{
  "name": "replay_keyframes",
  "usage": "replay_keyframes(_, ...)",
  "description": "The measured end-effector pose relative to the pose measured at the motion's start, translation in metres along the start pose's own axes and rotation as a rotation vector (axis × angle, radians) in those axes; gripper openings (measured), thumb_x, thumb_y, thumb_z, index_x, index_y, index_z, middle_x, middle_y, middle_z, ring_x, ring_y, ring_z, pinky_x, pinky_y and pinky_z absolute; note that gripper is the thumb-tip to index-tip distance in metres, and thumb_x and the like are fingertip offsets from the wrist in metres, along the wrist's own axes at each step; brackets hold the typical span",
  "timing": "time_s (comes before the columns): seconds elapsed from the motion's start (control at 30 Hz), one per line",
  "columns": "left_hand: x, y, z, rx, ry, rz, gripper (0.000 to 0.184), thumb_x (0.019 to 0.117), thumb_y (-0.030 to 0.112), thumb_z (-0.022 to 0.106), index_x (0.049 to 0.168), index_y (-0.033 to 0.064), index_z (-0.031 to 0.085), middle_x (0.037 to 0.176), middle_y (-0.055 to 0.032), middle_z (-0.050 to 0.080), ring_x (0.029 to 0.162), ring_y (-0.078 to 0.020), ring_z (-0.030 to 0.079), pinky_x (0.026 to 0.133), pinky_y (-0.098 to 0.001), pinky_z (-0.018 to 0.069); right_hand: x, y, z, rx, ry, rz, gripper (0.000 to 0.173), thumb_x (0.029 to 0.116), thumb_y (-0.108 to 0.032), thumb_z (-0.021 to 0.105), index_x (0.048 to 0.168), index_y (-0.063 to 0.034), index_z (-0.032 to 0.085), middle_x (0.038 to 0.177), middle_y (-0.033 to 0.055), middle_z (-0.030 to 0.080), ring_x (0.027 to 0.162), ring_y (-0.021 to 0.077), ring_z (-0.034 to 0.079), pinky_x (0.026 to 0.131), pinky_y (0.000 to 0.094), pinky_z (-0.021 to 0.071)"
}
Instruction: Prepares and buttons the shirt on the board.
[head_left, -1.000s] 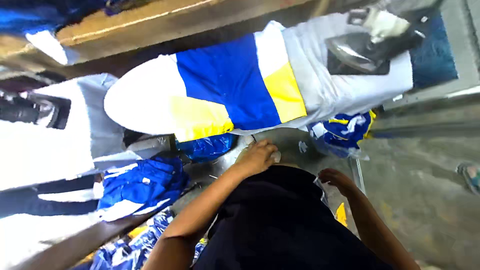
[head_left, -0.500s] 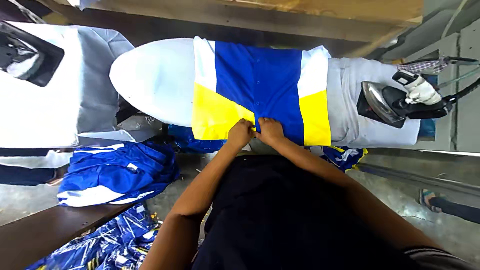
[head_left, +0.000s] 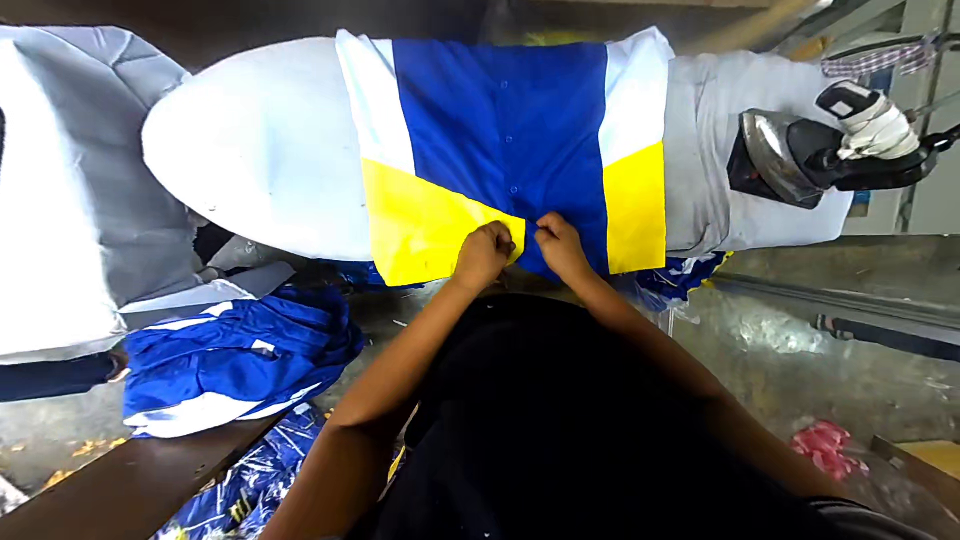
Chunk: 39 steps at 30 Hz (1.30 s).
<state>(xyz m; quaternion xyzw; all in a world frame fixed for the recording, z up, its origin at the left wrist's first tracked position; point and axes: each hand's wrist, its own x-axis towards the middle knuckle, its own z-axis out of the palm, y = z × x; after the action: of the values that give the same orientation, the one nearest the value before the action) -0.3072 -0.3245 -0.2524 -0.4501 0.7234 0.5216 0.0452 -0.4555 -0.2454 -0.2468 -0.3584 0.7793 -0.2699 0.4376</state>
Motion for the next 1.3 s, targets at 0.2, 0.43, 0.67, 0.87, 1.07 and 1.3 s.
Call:
replay_keyframes(0.2, -0.007, 0.0, -0.009, -0.199, 0.011, -0.015, 0.016, 0.0987, 0.008, 0.066, 0.11, -0.0034, 0.067, 0.096, -0.0151, 0.069, 0.088, -0.0229, 0.065, 0.085, -0.0443, 0.0535, 0.007, -0.004, -0.021, 0.008, 0.068, -0.097, 0.019, 0.1018, -0.014, 0.06, 0.107, 0.0043, 0.063, 0.08, 0.0092, 0.061, 0.07, 0.0134, 0.055, 0.068, 0.0326, 0.0477)
replay_keyframes(0.43, -0.004, 0.009, 0.001, 0.107, -0.025, -0.027, 0.021, 0.1013, 0.008, 0.059, 0.116, -0.0047, 0.067, 0.119, -0.0251, 0.066, 0.114, -0.0426, 0.064, 0.097, -0.0631, 0.0499, 0.011, -0.009, -0.036, -0.307, -0.203, 0.077, 0.024, 0.1022, -0.016, 0.064, 0.112, 0.0051, 0.069, 0.115, 0.0234, 0.067, 0.11, 0.036, 0.064, 0.095, 0.0554, 0.0499)
replay_keyframes(0.67, -0.002, 0.011, 0.001, -0.099, -0.055, -0.001, 0.02, 0.1034, 0.009, 0.057, 0.113, -0.007, 0.065, 0.106, -0.0239, 0.068, 0.101, -0.0361, 0.066, 0.093, -0.0546, 0.0515, 0.002, -0.003, -0.02, 0.008, -0.205, 0.153, 0.02, 0.0995, -0.009, 0.065, 0.112, 0.0062, 0.062, 0.097, 0.0176, 0.064, 0.08, 0.0222, 0.061, 0.076, 0.0404, 0.0527)
replay_keyframes(0.87, -0.007, 0.007, -0.003, -0.129, 0.006, 0.009, 0.019, 0.1016, 0.01, 0.061, 0.111, -0.0044, 0.067, 0.102, -0.02, 0.069, 0.097, -0.032, 0.067, 0.091, -0.0523, 0.0524, -0.007, -0.013, -0.02, 0.166, -0.159, 0.174, 0.012, 0.0979, -0.006, 0.065, 0.106, 0.0026, 0.061, 0.085, 0.0095, 0.06, 0.068, 0.0132, 0.056, 0.063, 0.0286, 0.0483)
replay_keyframes(1.07, -0.005, 0.008, -0.005, -0.183, -0.031, -0.029, 0.02, 0.1033, 0.012, 0.059, 0.113, -0.0049, 0.065, 0.101, -0.0193, 0.067, 0.093, -0.029, 0.065, 0.088, -0.0496, 0.0516, -0.002, -0.017, -0.027, 0.172, -0.226, 0.182, 0.011, 0.0976, -0.005, 0.064, 0.105, 0.002, 0.062, 0.083, 0.0076, 0.061, 0.066, 0.0121, 0.055, 0.062, 0.0282, 0.0484)
replay_keyframes(1.3, -0.007, 0.014, 0.001, -0.179, 0.014, -0.005, 0.019, 0.1039, 0.008, 0.056, 0.114, -0.006, 0.064, 0.101, -0.021, 0.067, 0.095, -0.031, 0.066, 0.089, -0.0503, 0.0519, -0.005, -0.016, -0.01, 0.246, -0.184, 0.221, 0.016, 0.1007, -0.006, 0.064, 0.113, 0.0034, 0.061, 0.093, 0.0091, 0.062, 0.073, 0.0108, 0.057, 0.066, 0.0255, 0.0495)
